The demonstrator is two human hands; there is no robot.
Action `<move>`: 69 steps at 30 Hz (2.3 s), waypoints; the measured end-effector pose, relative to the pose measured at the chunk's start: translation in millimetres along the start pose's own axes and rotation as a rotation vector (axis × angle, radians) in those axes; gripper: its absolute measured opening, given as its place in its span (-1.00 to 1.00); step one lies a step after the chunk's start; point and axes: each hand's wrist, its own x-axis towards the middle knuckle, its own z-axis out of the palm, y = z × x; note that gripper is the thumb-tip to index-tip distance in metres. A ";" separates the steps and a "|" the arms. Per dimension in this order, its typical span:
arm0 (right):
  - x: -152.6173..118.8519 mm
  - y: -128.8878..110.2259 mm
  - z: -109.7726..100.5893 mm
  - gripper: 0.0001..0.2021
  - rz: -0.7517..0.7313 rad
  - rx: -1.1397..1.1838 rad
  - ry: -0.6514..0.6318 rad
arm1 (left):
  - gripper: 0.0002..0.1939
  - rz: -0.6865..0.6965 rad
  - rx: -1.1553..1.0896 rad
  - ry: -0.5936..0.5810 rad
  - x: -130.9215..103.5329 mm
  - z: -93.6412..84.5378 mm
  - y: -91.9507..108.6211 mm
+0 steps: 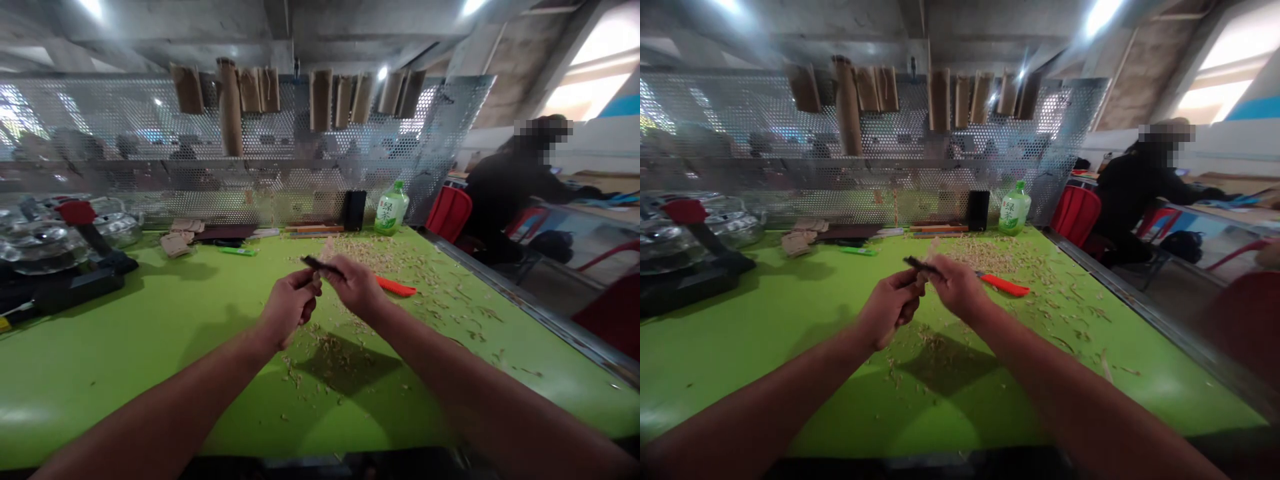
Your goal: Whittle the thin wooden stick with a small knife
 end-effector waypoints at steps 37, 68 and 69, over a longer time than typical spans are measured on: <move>-1.3 2.2 -1.7 -0.83 0.009 -0.045 0.012 | -0.90 -0.031 -0.064 -0.083 -0.9 -1.6 4.0; -5.3 -6.5 -6.8 -0.85 0.005 -0.001 0.059 | -0.72 0.061 -0.002 0.012 2.6 -1.2 0.9; -4.3 -6.8 -8.3 -0.84 0.042 0.030 0.121 | -0.71 0.064 0.000 0.020 3.1 -1.7 -0.1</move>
